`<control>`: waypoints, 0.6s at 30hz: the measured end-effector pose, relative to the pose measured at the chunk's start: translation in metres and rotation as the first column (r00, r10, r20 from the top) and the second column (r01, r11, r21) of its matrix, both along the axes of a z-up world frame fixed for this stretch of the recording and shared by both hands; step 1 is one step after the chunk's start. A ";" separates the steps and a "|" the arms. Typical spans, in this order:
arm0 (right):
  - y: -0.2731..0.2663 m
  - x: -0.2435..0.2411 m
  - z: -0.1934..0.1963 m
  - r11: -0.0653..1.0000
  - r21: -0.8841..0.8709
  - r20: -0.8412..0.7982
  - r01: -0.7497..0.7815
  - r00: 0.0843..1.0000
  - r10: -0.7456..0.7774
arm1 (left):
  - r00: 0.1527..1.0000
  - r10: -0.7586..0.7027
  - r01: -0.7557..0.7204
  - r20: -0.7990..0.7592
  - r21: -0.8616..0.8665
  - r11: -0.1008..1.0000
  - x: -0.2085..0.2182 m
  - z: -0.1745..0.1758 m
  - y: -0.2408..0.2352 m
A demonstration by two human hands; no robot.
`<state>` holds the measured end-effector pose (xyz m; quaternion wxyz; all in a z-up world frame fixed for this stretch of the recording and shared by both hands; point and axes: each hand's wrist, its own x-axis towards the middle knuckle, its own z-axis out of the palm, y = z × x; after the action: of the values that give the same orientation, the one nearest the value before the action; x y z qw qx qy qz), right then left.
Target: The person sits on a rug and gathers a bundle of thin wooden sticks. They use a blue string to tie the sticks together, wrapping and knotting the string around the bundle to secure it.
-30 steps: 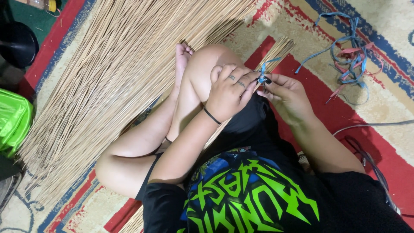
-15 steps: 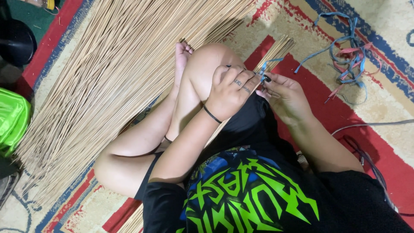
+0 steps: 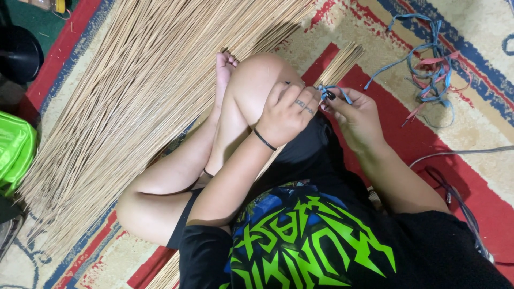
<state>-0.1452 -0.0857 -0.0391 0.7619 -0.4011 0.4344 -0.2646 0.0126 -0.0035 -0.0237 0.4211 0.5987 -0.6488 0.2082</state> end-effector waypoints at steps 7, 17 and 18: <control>-0.018 -0.023 -0.010 0.871 -0.448 -0.249 -0.202 0.964 0.096 | 0.995 0.045 -0.034 -0.088 0.125 0.992 0.006 -0.031 0.000; -0.028 -0.027 -0.002 0.870 -0.381 -0.248 -0.314 0.941 0.232 | 0.981 -0.023 0.077 -0.191 0.278 0.957 0.018 -0.016 0.005; -0.026 -0.024 0.003 0.881 -0.358 -0.233 -0.308 0.944 0.235 | 0.973 -0.018 0.095 -0.230 0.331 0.939 0.019 -0.014 0.008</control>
<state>-0.1696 -0.1121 -0.0364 0.6532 -0.6242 0.3803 -0.1978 0.0312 0.0045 -0.0381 0.3874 0.6630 -0.6404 0.0122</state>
